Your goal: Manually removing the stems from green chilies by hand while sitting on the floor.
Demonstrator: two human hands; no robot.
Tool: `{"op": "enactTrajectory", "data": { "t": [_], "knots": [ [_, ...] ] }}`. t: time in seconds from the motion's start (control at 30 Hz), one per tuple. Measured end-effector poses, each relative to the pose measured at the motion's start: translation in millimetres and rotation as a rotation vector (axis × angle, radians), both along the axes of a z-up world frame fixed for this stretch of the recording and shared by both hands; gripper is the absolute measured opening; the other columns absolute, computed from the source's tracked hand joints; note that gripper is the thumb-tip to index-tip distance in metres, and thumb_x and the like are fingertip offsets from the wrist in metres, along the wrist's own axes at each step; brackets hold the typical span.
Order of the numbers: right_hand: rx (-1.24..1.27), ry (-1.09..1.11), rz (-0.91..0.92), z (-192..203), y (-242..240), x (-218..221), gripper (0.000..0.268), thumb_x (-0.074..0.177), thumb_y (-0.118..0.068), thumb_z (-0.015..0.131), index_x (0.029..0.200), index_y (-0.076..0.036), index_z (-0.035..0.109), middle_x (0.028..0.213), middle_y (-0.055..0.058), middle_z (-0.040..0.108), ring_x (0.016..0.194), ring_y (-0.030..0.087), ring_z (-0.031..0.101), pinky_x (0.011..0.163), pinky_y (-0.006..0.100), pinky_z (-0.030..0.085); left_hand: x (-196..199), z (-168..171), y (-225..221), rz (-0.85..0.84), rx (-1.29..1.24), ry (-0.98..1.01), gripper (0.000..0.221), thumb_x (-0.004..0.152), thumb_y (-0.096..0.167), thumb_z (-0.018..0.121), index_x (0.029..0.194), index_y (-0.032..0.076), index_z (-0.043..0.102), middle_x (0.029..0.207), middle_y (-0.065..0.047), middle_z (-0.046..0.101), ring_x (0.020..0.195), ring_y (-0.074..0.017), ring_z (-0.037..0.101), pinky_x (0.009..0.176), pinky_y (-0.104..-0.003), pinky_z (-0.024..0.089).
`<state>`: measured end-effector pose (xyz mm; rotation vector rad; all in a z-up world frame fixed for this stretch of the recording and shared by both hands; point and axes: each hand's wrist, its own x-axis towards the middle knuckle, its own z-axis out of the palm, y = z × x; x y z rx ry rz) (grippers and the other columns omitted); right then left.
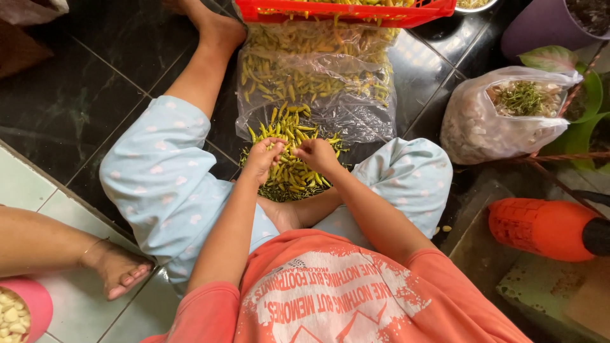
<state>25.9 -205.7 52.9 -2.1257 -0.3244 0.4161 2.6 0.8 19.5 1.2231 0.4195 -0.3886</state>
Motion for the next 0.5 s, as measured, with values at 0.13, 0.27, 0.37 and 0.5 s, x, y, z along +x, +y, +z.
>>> {"op": "enactTrajectory", "data": {
  "t": [0.13,0.27,0.37,0.5],
  "knots": [
    [-0.411,-0.215,0.246,-10,9,-1,0.015,0.086,-0.025,0.084,0.094,-0.014,0.079,0.080,0.003,0.075,0.076,0.027,0.073,0.073,0.042,0.057,4,-8,1,0.105,-0.103,0.117,0.015,0.100,0.020,0.068,0.111,0.009,0.069,0.084,-0.003,0.067,0.068,-0.0090,0.064,0.058,-0.018,0.054],
    [-0.443,-0.198,0.308,-29,8,4,0.013,0.083,-0.024,0.082,0.092,-0.015,0.079,0.088,0.006,0.074,0.083,0.032,0.073,0.077,0.049,0.057,0,-16,1,0.201,-0.236,0.167,0.023,0.095,0.024,0.078,0.105,0.012,0.062,0.094,-0.009,0.074,0.078,-0.0159,0.075,0.064,-0.023,0.063],
    [-0.469,-0.162,0.368,-16,9,3,0.014,0.087,-0.022,0.079,0.100,-0.016,0.078,0.094,0.006,0.072,0.089,0.033,0.072,0.089,0.053,0.053,2,-32,3,0.232,-0.269,0.177,0.021,0.094,0.022,0.078,0.104,0.014,0.061,0.096,-0.010,0.075,0.081,-0.0172,0.075,0.065,-0.024,0.064],
    [-0.587,-0.189,0.446,-17,10,4,0.012,0.089,-0.021,0.079,0.101,-0.018,0.078,0.097,0.001,0.071,0.091,0.029,0.070,0.104,0.058,0.044,7,-52,5,0.342,-0.391,0.245,0.019,0.094,0.019,0.079,0.102,0.013,0.062,0.094,-0.011,0.074,0.081,-0.0197,0.074,0.066,-0.026,0.064]
  ]
}}
